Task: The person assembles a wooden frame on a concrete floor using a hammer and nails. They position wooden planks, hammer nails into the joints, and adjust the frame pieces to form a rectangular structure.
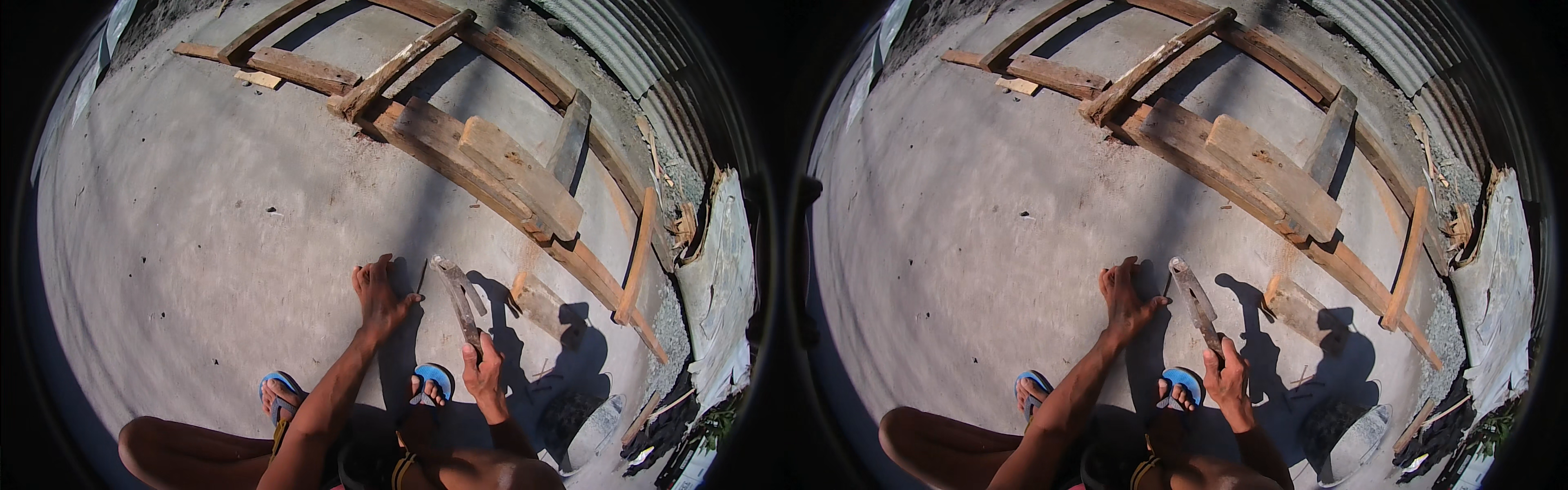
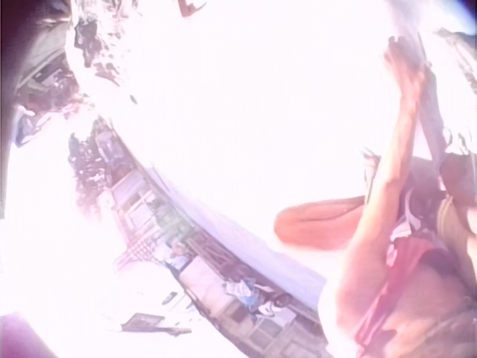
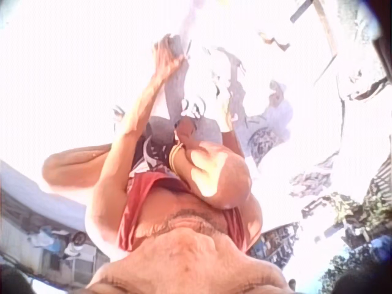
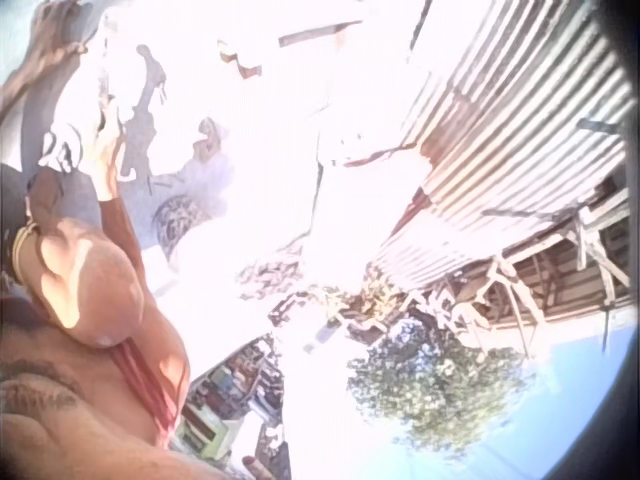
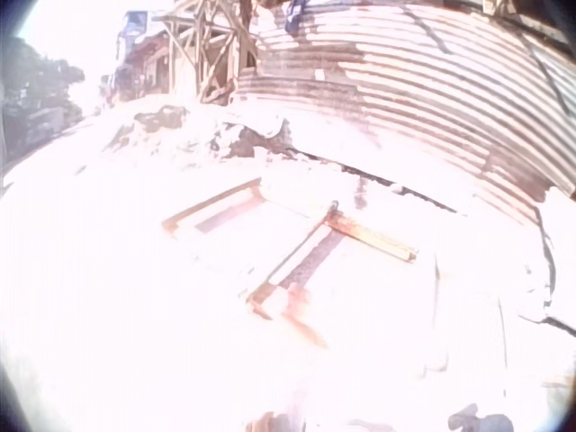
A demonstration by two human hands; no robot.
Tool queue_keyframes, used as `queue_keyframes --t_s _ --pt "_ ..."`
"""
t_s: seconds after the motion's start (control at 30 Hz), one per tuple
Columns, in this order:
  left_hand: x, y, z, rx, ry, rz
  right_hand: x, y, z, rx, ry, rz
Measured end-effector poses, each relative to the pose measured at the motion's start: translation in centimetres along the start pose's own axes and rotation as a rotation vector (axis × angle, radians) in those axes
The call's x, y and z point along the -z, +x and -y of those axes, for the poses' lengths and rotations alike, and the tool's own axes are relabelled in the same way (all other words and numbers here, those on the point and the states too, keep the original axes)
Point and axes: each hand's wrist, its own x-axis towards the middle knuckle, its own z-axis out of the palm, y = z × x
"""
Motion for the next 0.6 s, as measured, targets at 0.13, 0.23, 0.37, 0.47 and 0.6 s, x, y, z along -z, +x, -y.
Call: queue_keyframes --t_s 0.13,0.23,0.37,0.47,0.6 --pt "0.1 0.2 -0.1 0.019 -0.026 -0.006 -0.7 0.0 -0.9 -0.068 -0.145 0.167" --pt "0.1 0.3 -0.2 0.006 -0.008 0.000 -0.9 -0.4 -1.0 -0.058 0.040 0.078" --pt "-0.1 0.1 -0.2 0.010 0.045 0.044 -0.7 -2.4 -0.5 -0.148 0.185 -0.020" --pt "-0.3 0.0 0.2 -0.015 -0.008 0.029 -1.0 -3.2 -0.6 -0.278 0.182 0.014" --pt "0.1 0.3 0.7 -0.027 -0.004 0.048 -2.3 -1.8 -1.1 -0.208 0.166 0.030"
